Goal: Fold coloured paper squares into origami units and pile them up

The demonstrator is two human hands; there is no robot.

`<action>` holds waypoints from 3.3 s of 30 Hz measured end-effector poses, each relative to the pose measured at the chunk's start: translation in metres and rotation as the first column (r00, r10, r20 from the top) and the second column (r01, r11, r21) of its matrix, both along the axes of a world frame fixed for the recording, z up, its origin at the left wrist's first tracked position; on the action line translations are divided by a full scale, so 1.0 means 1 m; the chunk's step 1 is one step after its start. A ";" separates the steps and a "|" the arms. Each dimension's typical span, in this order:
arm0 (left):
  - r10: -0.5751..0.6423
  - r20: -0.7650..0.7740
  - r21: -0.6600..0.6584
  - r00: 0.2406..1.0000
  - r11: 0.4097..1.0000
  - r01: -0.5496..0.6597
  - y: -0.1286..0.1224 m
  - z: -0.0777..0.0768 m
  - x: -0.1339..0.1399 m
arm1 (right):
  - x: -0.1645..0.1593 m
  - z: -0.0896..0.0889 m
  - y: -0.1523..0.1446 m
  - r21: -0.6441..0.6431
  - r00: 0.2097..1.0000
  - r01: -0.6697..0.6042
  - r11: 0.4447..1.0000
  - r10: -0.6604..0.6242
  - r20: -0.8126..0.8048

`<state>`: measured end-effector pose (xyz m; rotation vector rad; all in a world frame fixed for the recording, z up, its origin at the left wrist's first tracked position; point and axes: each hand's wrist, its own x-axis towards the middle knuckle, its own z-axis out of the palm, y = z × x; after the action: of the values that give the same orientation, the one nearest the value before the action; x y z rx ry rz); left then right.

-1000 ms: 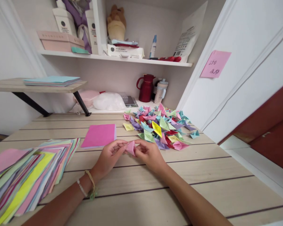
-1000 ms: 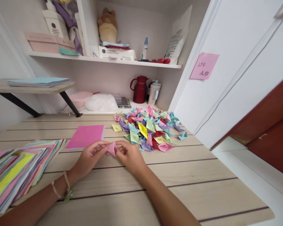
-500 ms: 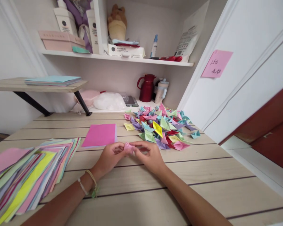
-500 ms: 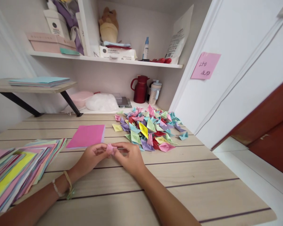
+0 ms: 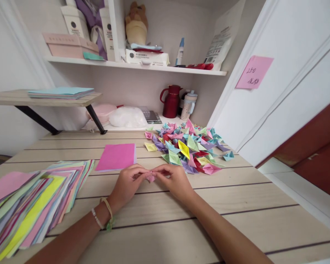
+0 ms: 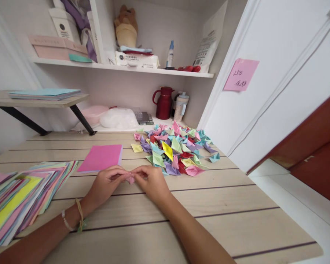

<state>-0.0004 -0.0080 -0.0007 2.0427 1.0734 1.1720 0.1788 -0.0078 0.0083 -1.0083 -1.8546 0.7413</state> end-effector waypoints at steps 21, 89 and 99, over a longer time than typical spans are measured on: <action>0.035 -0.051 0.052 0.998 0.998 -0.032 -0.004 0.004 0.002 | 0.001 0.001 -0.001 -0.156 0.997 -0.013 0.988 0.002 -0.076; -0.010 0.524 -0.510 0.852 0.797 0.323 0.009 -0.003 0.000 | 0.010 0.003 0.007 -0.096 0.996 -0.003 0.995 -0.005 -0.084; -0.006 0.458 -0.506 0.889 0.820 0.266 0.005 0.001 0.004 | -0.001 -0.003 0.001 -0.082 1.000 0.024 0.996 -0.024 -0.008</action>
<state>0.0040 -0.0026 0.0004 1.2922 0.8818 1.0171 0.1782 -0.0073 0.0052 -1.0759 -1.8138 0.8120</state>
